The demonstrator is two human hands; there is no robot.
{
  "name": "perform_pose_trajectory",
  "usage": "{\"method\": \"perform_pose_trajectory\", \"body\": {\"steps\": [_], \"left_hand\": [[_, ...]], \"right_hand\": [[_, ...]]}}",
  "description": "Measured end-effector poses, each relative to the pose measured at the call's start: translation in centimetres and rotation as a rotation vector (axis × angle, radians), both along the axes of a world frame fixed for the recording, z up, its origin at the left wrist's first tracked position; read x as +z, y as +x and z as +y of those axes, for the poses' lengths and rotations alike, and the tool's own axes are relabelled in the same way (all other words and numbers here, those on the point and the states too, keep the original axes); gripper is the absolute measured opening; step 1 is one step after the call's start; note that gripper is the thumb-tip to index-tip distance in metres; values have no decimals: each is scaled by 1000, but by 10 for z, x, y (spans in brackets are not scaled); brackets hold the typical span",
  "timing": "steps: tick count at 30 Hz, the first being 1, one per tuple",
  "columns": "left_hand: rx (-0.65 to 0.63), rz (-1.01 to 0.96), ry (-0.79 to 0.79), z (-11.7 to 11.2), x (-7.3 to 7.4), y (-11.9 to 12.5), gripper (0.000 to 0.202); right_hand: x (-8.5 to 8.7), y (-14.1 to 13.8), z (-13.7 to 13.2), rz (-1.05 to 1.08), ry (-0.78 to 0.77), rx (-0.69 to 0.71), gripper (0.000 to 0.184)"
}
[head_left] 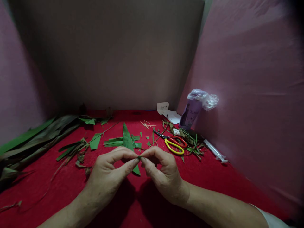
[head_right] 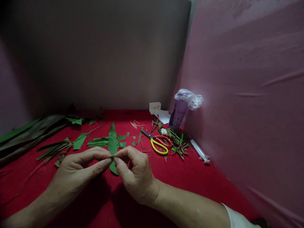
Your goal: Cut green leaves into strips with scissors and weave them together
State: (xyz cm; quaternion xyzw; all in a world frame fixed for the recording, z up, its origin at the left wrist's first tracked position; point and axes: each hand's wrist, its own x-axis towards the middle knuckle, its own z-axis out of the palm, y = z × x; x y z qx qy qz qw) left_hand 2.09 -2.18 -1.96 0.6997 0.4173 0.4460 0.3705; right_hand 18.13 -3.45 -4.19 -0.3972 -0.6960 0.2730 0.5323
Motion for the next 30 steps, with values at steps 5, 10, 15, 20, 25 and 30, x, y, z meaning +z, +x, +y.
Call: {"method": "perform_pose_trajectory", "body": {"steps": [5, 10, 15, 20, 25, 30], "left_hand": [[4, 44, 69, 1, 2, 1, 6], [0, 74, 101, 0, 2, 1, 7], [11, 105, 139, 0, 1, 1, 6], [28, 123, 189, 1, 1, 0, 5], [30, 96, 155, -1, 2, 0, 5], [32, -35, -112, 1, 3, 1, 6]], "right_hand": [[-3, 2, 1, -28, 4, -12, 7], [-3, 2, 0, -30, 0, 0, 8], [-2, 1, 0, -20, 10, 13, 7], [-2, 1, 1, -22, 21, 8, 7], [-2, 1, 1, -28, 16, 11, 8], [-5, 1, 2, 26, 2, 31, 10]]}}
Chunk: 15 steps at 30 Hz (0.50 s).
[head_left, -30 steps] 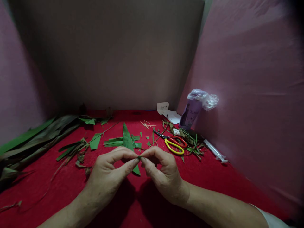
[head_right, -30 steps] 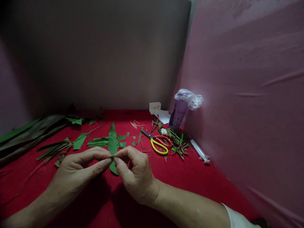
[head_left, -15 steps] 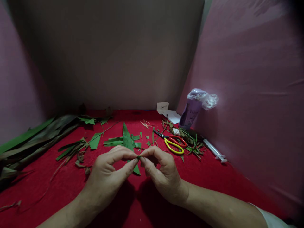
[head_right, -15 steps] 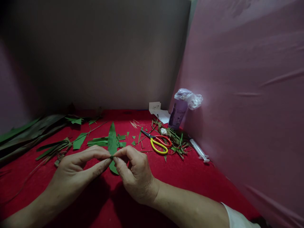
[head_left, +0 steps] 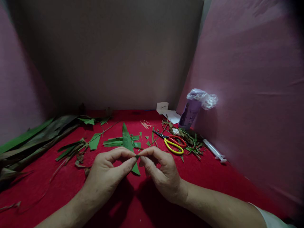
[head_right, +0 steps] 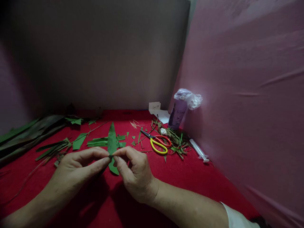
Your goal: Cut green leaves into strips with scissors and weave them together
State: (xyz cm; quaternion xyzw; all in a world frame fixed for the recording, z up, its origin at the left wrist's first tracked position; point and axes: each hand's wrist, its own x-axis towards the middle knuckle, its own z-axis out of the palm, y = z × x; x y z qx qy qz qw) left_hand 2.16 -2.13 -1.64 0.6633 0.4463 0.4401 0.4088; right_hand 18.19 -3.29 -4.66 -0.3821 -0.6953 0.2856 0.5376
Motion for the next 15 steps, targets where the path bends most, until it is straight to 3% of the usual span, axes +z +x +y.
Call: {"method": "perform_pose_trajectory", "body": {"steps": [5, 15], "left_hand": [[1, -252, -291, 5, -1, -1, 7], [-2, -388, -355, 7, -8, -3, 10]], "right_hand": [[-2, 0, 1, 37, 4, 15, 14], [-2, -1, 1, -27, 26, 1, 10]]}}
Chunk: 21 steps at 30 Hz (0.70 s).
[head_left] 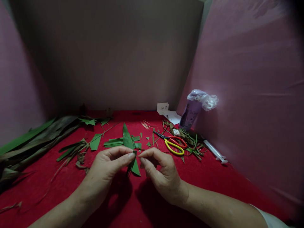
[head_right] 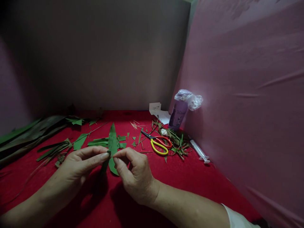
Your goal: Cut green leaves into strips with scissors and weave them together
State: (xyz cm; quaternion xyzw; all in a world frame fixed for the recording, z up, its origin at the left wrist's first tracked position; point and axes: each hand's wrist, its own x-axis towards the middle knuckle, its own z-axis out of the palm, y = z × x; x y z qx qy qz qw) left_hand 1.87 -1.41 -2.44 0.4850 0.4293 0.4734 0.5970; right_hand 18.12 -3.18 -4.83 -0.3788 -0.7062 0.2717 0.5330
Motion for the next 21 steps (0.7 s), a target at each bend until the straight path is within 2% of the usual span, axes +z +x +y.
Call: {"method": "perform_pose_trajectory", "body": {"steps": [8, 13, 16, 19, 21], "left_hand": [[-33, -106, -143, -2, 1, 1, 12], [-45, -110, -164, -4, 0, 3, 13], [-26, -91, -146, -4, -1, 4, 16], [8, -57, -151, -4, -1, 3, 19], [17, -35, -186, -3, 1, 3, 21]], "right_hand": [[2, 0, 1, -99, -17, 0, 10], [-1, -2, -1, -142, -23, 50, 10], [1, -1, 1, -203, 10, 22, 12], [11, 11, 14, -430, 99, -118, 15], [21, 27, 28, -770, 135, -277, 18]]}}
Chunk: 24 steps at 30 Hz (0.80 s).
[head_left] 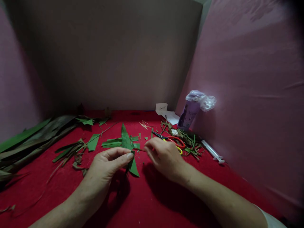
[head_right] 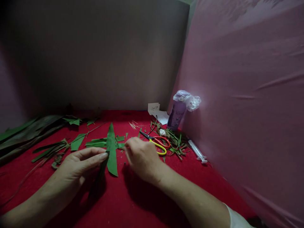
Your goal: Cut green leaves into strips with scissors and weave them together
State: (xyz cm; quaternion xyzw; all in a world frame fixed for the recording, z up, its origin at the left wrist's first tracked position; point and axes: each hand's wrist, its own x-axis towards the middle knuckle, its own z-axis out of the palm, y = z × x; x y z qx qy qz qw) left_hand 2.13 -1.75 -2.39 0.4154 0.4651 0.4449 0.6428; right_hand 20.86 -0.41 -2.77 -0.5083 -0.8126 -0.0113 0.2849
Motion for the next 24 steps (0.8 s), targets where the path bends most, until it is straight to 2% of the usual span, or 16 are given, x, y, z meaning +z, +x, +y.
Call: {"method": "perform_pose_trajectory", "body": {"steps": [2, 3, 6, 10, 12, 16, 18, 21, 22, 24], "left_hand": [[-2, 15, -30, 0, 2, 0, 22], [-3, 24, -43, 0, 3, 0, 23], [6, 38, -68, 0, 6, 1, 26], [58, 15, -32, -1, 10, 2, 24], [74, -12, -18, -2, 12, 2, 22], [64, -69, 17, 0, 11, -1, 19], [53, -83, 42, 2, 9, -3, 17], [67, -81, 92, 4, 7, -4, 16], [85, -73, 110, 5, 7, -5, 16], [121, -51, 146, 5, 8, -5, 16]], "right_hand": [[6, 21, 15, -303, -27, -276, 20], [7, 32, 22, -332, -41, -323, 18], [1, 58, 36, -364, -101, -344, 10], [-12, 68, 42, -328, -155, -311, 7], [-11, 66, 42, -272, -151, -300, 10], [4, 62, 39, -133, -99, -288, 21], [10, 56, 34, 17, -111, -221, 28], [15, 40, 23, 442, -307, 76, 38], [15, 33, 18, 522, -356, 157, 38], [15, 20, 8, 533, -403, 204, 44]]}}
